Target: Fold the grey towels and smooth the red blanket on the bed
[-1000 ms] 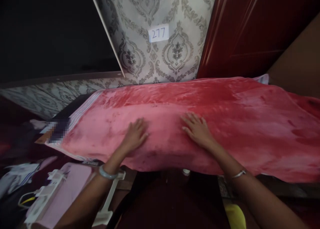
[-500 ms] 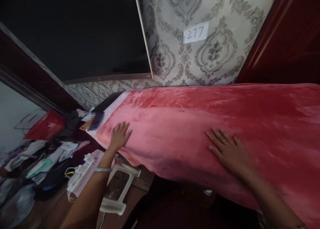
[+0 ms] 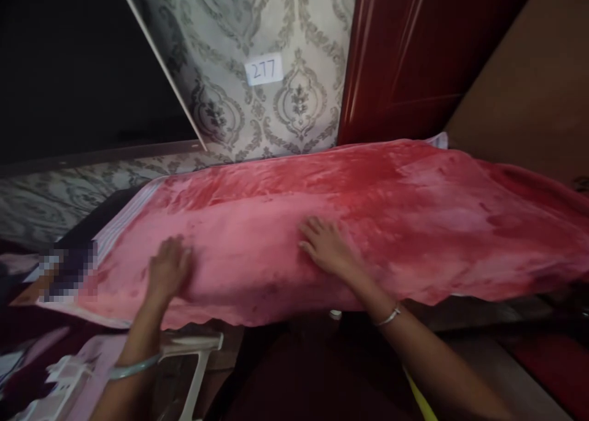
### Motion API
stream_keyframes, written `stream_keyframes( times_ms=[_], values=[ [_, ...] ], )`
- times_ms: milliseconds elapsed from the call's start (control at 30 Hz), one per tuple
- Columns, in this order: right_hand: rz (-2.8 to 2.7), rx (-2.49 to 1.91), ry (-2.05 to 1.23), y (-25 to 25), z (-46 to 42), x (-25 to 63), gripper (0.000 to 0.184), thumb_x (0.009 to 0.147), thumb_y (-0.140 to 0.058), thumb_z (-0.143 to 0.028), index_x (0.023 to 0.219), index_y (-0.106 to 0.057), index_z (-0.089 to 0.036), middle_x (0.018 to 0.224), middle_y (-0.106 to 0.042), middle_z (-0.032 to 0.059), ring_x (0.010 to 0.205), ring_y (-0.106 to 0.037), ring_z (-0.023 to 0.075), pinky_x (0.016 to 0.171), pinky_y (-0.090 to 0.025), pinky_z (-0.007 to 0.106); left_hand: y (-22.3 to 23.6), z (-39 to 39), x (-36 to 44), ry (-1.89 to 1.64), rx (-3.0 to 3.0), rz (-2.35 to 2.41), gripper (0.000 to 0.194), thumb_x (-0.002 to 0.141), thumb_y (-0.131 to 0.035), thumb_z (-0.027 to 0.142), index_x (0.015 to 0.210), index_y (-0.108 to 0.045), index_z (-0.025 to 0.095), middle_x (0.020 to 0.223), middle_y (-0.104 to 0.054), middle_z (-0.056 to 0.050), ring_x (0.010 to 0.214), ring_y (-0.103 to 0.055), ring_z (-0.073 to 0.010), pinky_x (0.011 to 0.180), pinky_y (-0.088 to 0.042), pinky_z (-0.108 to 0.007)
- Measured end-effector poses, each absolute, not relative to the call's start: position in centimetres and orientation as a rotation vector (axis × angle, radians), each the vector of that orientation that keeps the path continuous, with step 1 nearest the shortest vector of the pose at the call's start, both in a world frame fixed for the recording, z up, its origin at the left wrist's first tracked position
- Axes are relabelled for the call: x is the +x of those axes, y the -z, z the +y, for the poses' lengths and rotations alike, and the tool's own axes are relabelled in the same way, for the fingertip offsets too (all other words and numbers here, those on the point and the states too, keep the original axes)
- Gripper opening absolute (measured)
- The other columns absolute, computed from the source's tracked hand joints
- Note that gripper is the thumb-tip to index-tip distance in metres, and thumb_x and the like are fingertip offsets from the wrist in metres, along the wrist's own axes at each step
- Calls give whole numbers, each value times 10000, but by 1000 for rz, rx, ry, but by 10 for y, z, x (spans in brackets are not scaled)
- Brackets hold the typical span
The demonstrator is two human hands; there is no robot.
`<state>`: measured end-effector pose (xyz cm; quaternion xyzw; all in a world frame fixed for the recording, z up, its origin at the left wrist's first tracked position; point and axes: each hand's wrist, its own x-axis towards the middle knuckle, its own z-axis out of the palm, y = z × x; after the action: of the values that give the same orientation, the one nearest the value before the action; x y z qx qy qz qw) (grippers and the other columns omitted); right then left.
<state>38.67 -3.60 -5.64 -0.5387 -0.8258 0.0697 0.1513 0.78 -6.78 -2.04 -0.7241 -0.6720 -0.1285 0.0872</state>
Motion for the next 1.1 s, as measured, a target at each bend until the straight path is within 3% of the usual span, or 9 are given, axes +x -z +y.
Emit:
stream_keyframes(
  times_ms=[67, 133, 267, 400, 600, 733, 933, 1033, 1100],
  values=[
    [-2404, -1408, -218, 49, -49, 361, 536, 1026, -371, -409, 1513, -459, -204, 1584, -369, 124, 1492, -257, 298, 1204, -191, 571, 25, -60, 54, 372, -2210, -2030, 534, 996, -399, 339, 1476, -469, 115, 1546, -424, -218, 1462, -359, -348, 1147, -333, -621],
    [-2485, -1321, -269, 47, -61, 340, 542, 1029, -395, -412, 1533, -424, -216, 1596, -350, 113, 1496, -251, 284, 1206, -193, 561, 30, -54, 98, 350, -2436, -1869, 559, 992, -416, 365, 1517, -414, 173, 1601, -349, -163, 1501, -288, -316, 1190, -263, -612],
    [-2547, -1288, -254, 54, -71, 344, 617, 1020, -439, -497, 1575, -335, -247, 1622, -301, 69, 1516, -187, 255, 1229, -153, 520, 43, -48, 147, 306, -2593, -1710, 532, 1002, -377, 375, 1504, -443, 211, 1584, -390, -135, 1489, -318, -314, 1178, -272, -623],
    [-2398, -1586, -156, 62, -71, 414, 543, 1035, -396, -483, 1550, -381, -313, 1614, -323, 29, 1506, -226, 245, 1214, -193, 523, 52, -42, 145, 315, -2571, -1674, 530, 1004, -360, 408, 1477, -487, 206, 1570, -412, -129, 1478, -341, -312, 1178, -297, -587],
    [-1973, -2184, 103, 76, -79, 562, 519, 1027, -345, -420, 1510, -464, -269, 1583, -380, 84, 1474, -296, 312, 1161, -238, 620, 53, -41, 143, 325, -2558, -1685, 552, 1001, -336, 406, 1481, -479, 175, 1564, -417, -133, 1479, -334, -327, 1168, -298, -613],
    [-1635, -2439, 186, 74, -85, 611, 553, 1024, -306, -435, 1507, -467, -221, 1580, -377, 135, 1465, -288, 370, 1115, -265, 676, 53, -41, 143, 352, -2557, -1685, 555, 991, -331, 398, 1474, -488, 176, 1557, -430, -134, 1479, -336, -318, 1171, -296, -605],
    [-1980, -2043, 15, 55, -72, 528, 547, 1027, -382, -456, 1515, -459, -222, 1588, -359, 136, 1483, -274, 307, 1185, -203, 573, 48, -32, 159, 432, -2587, -1737, 532, 976, -340, 367, 1418, -556, 166, 1514, -496, -132, 1457, -382, -298, 1184, -297, -569],
    [-2197, -1770, -154, 49, -62, 484, 576, 1021, -416, -523, 1545, -399, -284, 1628, -285, 79, 1510, -209, 264, 1208, -175, 541, 43, -25, 189, 461, -2697, -1605, 526, 970, -367, 363, 1427, -545, 175, 1519, -493, -119, 1456, -386, -272, 1207, -267, -547],
    [-2222, -1752, -205, 47, -54, 481, 571, 1026, -406, -537, 1546, -393, -301, 1632, -280, 58, 1515, -195, 248, 1215, -162, 532, 43, -23, 209, 399, -2725, -1546, 529, 967, -376, 364, 1441, -533, 189, 1549, -448, -123, 1472, -356, -295, 1196, -255, -590]
  ],
)
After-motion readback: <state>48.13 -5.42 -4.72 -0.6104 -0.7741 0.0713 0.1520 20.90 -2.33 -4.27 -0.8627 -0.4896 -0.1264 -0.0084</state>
